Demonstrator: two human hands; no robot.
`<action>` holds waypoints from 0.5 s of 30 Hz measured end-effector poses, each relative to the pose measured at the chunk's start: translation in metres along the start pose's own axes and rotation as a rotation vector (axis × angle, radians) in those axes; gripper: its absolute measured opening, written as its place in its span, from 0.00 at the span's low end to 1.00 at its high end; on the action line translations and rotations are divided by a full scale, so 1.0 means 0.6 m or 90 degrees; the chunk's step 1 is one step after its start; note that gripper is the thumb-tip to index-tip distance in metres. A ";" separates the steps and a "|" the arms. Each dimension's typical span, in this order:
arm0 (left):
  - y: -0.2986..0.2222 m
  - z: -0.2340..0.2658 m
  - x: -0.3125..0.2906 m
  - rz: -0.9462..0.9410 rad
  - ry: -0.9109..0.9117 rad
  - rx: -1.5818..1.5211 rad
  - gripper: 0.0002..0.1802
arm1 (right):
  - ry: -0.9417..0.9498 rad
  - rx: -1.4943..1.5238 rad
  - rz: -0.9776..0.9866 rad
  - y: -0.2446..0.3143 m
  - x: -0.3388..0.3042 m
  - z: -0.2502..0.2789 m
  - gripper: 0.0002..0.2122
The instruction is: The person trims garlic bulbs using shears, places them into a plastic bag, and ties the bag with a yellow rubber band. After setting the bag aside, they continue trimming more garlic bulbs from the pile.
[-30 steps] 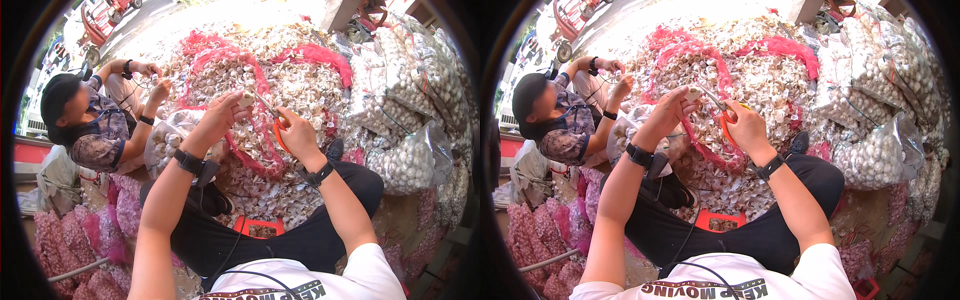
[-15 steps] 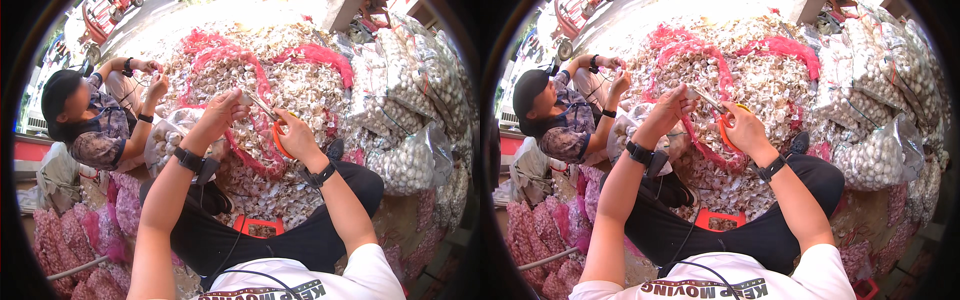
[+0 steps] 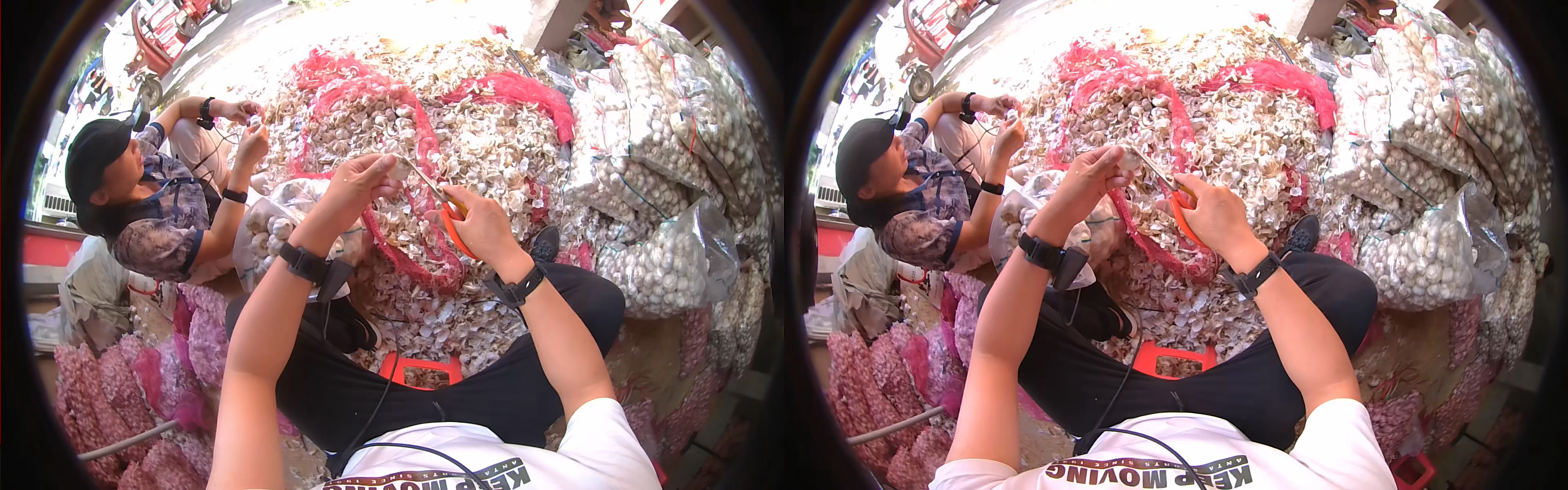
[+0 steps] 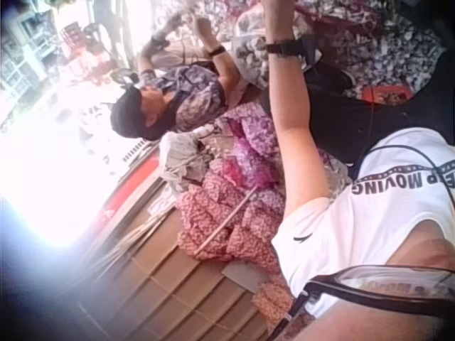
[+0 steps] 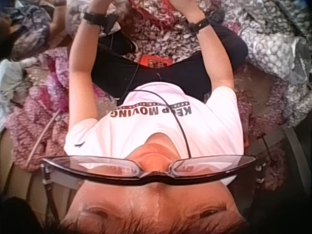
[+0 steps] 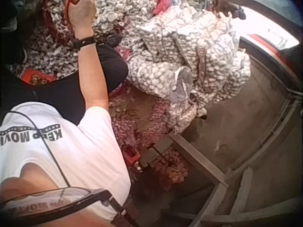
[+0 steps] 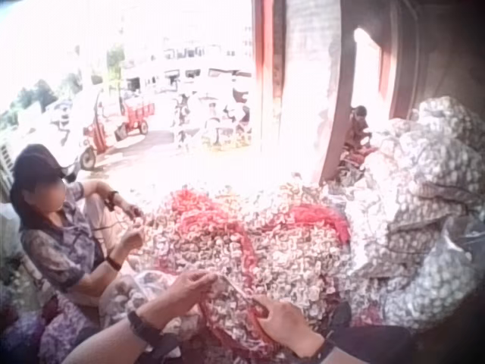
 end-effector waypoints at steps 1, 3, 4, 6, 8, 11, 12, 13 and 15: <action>-0.006 -0.004 -0.002 -0.024 -0.021 0.019 0.16 | 0.005 -0.019 -0.008 -0.001 0.000 -0.002 0.29; -0.010 -0.014 -0.006 -0.036 -0.056 -0.002 0.16 | -0.013 0.003 -0.019 0.000 -0.004 0.006 0.28; -0.015 -0.013 -0.009 -0.050 -0.093 -0.022 0.16 | -0.030 0.024 -0.025 0.001 -0.005 0.011 0.28; -0.018 -0.011 -0.004 -0.049 -0.056 0.007 0.16 | -0.083 0.010 0.040 0.005 -0.003 0.014 0.27; -0.014 -0.002 -0.002 -0.047 -0.023 0.039 0.16 | -0.134 0.000 0.106 0.025 -0.006 0.023 0.27; 0.002 0.001 0.000 -0.010 -0.005 0.001 0.17 | 0.003 -0.020 -0.027 0.012 -0.005 0.007 0.26; 0.000 0.000 -0.001 -0.020 -0.013 -0.007 0.16 | 0.000 -0.038 -0.026 0.014 -0.003 0.009 0.25; -0.004 -0.003 -0.004 -0.028 -0.022 -0.015 0.16 | -0.002 -0.055 -0.027 0.013 -0.002 0.009 0.25; -0.006 -0.002 -0.002 -0.028 -0.026 -0.019 0.15 | -0.053 -0.023 0.028 0.019 -0.005 0.013 0.24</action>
Point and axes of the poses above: each hand's wrist, its own x-axis towards the middle knuckle, its own z-axis out of the back of the hand, y = z × x, the point moved 7 cm from there along x, towards the middle knuckle, and after that the axes turned 6 degrees about -x, right-handed, at the moved point
